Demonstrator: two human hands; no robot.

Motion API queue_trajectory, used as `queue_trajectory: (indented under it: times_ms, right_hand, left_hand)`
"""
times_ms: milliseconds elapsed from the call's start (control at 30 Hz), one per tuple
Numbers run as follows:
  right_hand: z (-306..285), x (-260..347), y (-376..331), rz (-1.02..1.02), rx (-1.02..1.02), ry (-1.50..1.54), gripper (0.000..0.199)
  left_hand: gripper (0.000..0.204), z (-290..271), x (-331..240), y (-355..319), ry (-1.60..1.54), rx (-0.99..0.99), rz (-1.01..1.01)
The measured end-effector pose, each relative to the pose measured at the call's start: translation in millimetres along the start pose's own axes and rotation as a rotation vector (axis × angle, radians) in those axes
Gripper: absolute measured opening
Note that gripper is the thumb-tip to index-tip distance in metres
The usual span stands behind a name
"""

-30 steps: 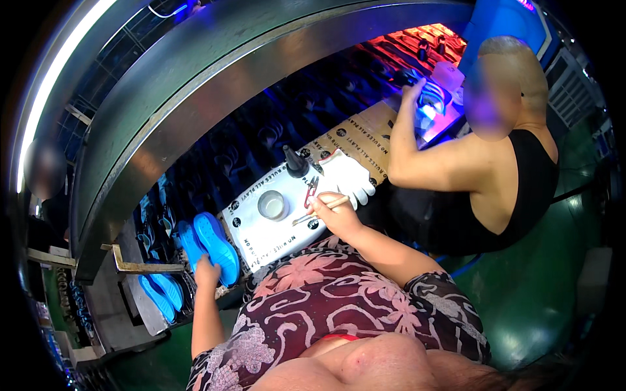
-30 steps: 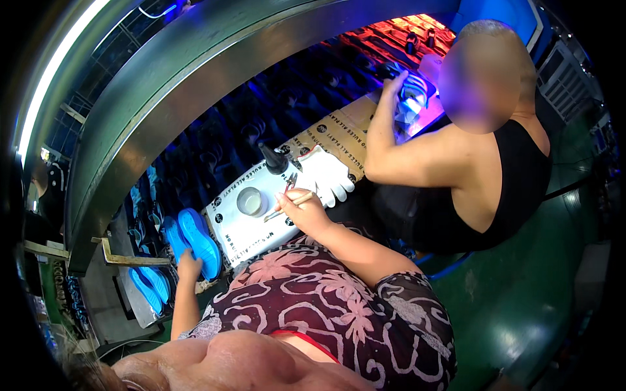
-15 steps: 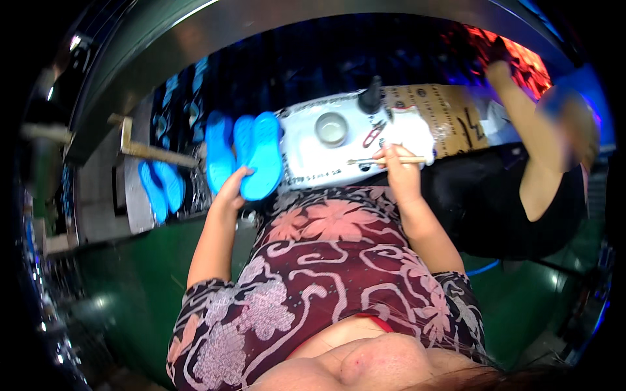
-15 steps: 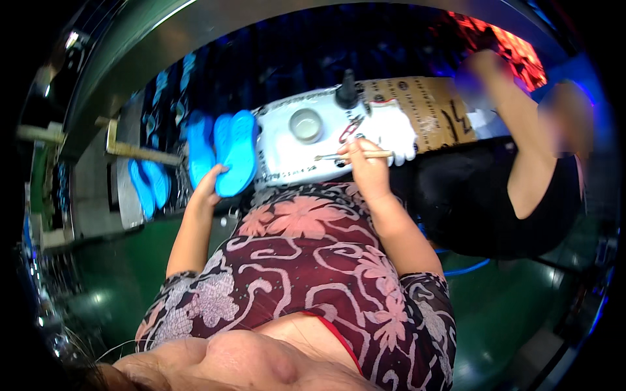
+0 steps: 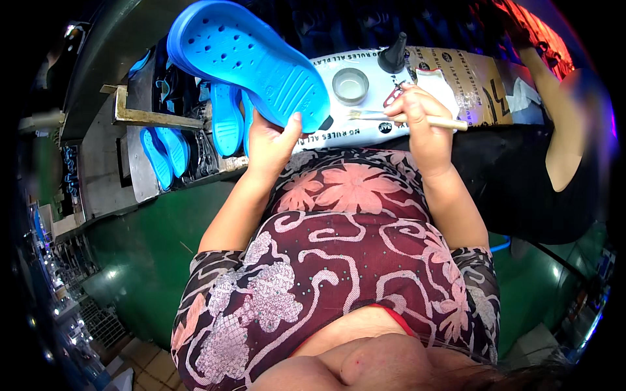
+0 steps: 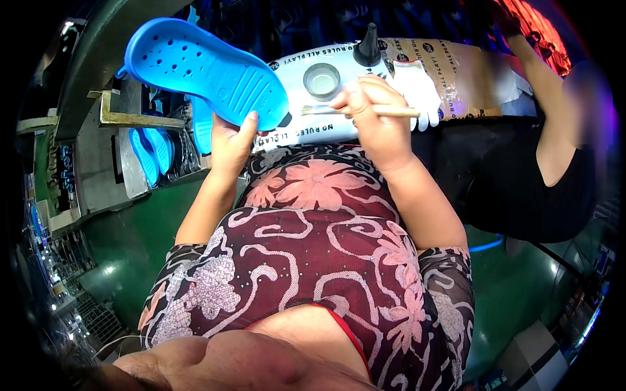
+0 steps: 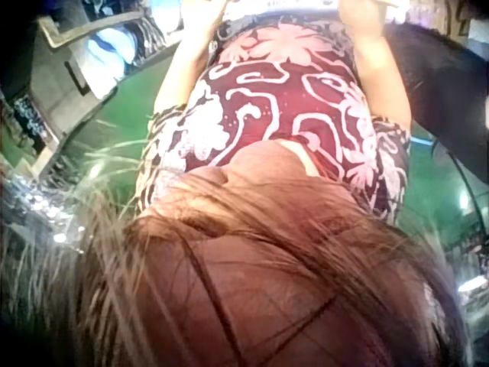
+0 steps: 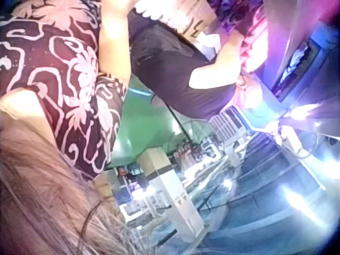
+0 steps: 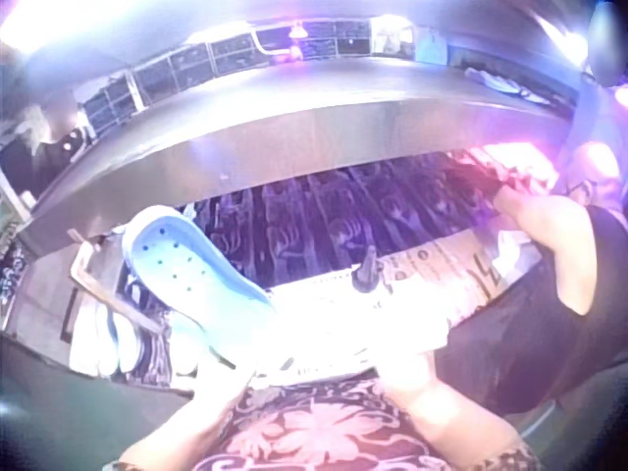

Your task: The person applies adhesive to shoe soles by dipping a brush into a glue pot, spreading the glue across each sole, and placing the soles onto the upper rack.

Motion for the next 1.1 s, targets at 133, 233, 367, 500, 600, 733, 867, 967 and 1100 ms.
queue_trajectory:
  times_ms: [133, 233, 367, 500, 600, 733, 867, 967, 1100]
  right_hand:
    - [15, 7, 1, -0.183, 0.147, -0.126, 0.022]
    - [21, 4, 1, -0.219, 0.175, -0.172, 0.021]
    - [23, 1, -3, -0.243, 0.179, -0.242, 0.022]
    - [13, 0, -5, -0.205, 0.149, -0.226, 0.021]
    - [13, 1, -3, -0.167, 0.114, -0.193, 0.022]
    - [22, 1, 0, -0.251, 0.197, -0.217, 0.021]
    - [17, -3, 0, -0.229, 0.199, -0.286, 0.020]
    - [13, -4, -4, -0.243, 0.171, -0.312, 0.016]
    - [23, 5, -4, -0.277, 0.255, -0.267, 0.015]
  left_hand:
    - [0.042, 11, -13, -5, -0.002, -0.002, -0.069]
    - [0.042, 15, -21, -7, 0.013, -0.034, 0.077]
    - [0.042, 14, -19, -5, 0.059, -0.060, 0.153]
    - [0.042, 12, -12, -5, 0.162, -0.080, 0.238]
    - [0.043, 13, -13, -6, 0.204, -0.075, 0.267]
    - [0.044, 14, -12, -4, 0.214, -0.083, 0.307]
    - [0.045, 12, -11, -4, 0.282, -0.116, 0.347]
    - [0.045, 13, -12, -5, 0.283, -0.124, 0.340]
    - [0.041, 14, -7, -7, 0.300, -0.100, 0.352]
Point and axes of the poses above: each hand's wrist, its own y-axis towards the middle knuckle, its own z-axis out of the palm, x = y × z, the point moved 2 cm from there along y, towards the middle knuckle, and after that the axes turned 14 degrees about y, right-handed, at the moved point
